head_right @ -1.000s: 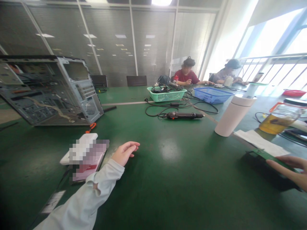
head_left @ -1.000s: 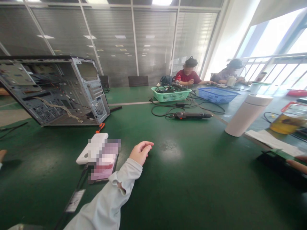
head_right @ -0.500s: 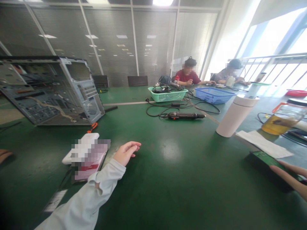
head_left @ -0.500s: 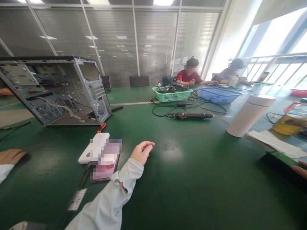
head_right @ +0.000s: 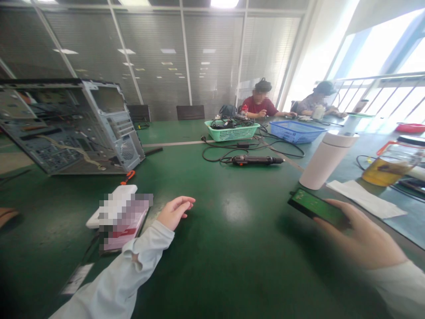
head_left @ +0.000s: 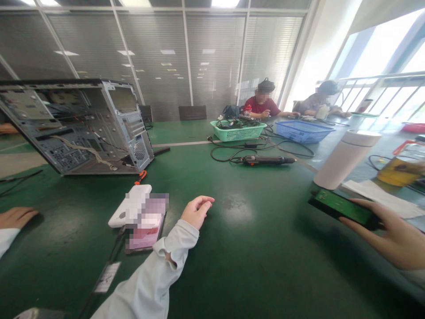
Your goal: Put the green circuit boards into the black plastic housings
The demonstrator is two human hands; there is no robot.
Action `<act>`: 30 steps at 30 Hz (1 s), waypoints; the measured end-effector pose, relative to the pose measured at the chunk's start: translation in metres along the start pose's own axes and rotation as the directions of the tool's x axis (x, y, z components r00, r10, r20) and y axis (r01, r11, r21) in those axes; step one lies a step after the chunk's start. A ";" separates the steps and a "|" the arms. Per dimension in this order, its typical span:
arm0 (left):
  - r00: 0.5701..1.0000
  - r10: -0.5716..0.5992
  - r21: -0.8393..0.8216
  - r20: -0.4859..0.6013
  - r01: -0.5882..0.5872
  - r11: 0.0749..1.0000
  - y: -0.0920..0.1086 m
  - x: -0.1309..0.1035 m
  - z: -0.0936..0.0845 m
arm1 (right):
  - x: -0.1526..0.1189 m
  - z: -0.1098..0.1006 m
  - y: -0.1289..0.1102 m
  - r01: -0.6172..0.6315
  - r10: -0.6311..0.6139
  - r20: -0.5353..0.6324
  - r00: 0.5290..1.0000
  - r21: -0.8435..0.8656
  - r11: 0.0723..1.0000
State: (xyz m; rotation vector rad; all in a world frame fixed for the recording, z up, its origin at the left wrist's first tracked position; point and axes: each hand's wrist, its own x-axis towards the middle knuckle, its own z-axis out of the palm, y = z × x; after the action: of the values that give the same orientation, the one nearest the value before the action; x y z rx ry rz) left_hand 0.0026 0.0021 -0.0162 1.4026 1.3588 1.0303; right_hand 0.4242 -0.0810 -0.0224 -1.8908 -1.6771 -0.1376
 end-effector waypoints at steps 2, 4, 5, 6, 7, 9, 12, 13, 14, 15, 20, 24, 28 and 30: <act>1.000 -0.008 -0.001 0.009 0.008 1.000 0.002 -0.001 0.000 | 0.009 0.010 -0.050 0.048 -0.058 0.081 0.995 0.119 0.992; 1.000 -0.003 -0.009 0.015 0.004 1.000 0.003 -0.002 -0.001 | 0.017 0.025 -0.095 0.151 -0.188 0.124 0.974 0.257 0.954; 1.000 0.006 -0.017 0.013 -0.005 1.000 0.003 -0.002 -0.002 | 0.020 0.034 -0.115 0.208 -0.260 0.126 0.957 0.324 0.923; 1.000 0.016 -0.029 0.006 -0.016 0.999 0.002 -0.002 -0.002 | 0.022 0.043 -0.134 0.260 -0.330 0.128 0.935 0.381 0.887; 1.000 0.024 -0.042 -0.001 -0.024 0.999 0.002 -0.002 -0.003 | 0.024 0.052 -0.151 0.301 -0.388 0.133 0.912 0.424 0.854; 1.000 0.023 -0.070 -0.010 -0.024 0.997 0.001 -0.001 -0.005 | 0.025 0.069 -0.182 0.343 -0.462 0.149 0.875 0.483 0.806; 0.999 0.002 -0.084 -0.033 -0.005 0.996 0.001 0.000 -0.006 | 0.022 0.090 -0.216 0.351 -0.499 0.154 0.853 0.538 0.766; 0.999 -0.003 -0.079 -0.049 -0.001 0.997 0.000 0.001 -0.006 | 0.021 0.096 -0.223 0.348 -0.500 0.148 0.853 0.554 0.756; 0.998 -0.003 -0.071 -0.069 -0.002 0.997 -0.001 0.001 -0.005 | 0.020 0.100 -0.228 0.343 -0.499 0.141 0.855 0.569 0.747; 0.996 0.004 -0.061 -0.089 -0.009 0.998 -0.002 0.001 -0.004 | 0.019 0.103 -0.230 0.337 -0.498 0.136 0.856 0.583 0.739; 0.991 0.075 -0.030 -0.108 -0.079 0.996 -0.009 0.002 -0.001 | 0.014 0.110 -0.227 0.310 -0.474 0.093 0.876 0.646 0.698; 0.986 0.159 0.047 -0.057 -0.157 0.987 -0.004 -0.001 -0.003 | 0.010 0.111 -0.224 0.229 -0.448 0.141 0.883 0.704 0.673; 0.977 0.202 0.150 -0.063 -0.191 0.970 0.007 -0.007 -0.006 | 0.007 0.108 -0.227 0.074 -0.375 0.232 0.898 0.759 0.646; 0.983 0.162 0.159 -0.087 -0.147 0.976 0.011 -0.009 -0.005 | 0.006 0.104 -0.228 0.037 -0.349 0.242 0.906 0.775 0.631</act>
State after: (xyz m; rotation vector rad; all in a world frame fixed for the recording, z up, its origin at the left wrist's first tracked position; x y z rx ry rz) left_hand -0.0001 -0.0066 -0.0045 1.6094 1.4435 1.1304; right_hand 0.1812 -0.0194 -0.0221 -1.1081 -1.7759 0.7904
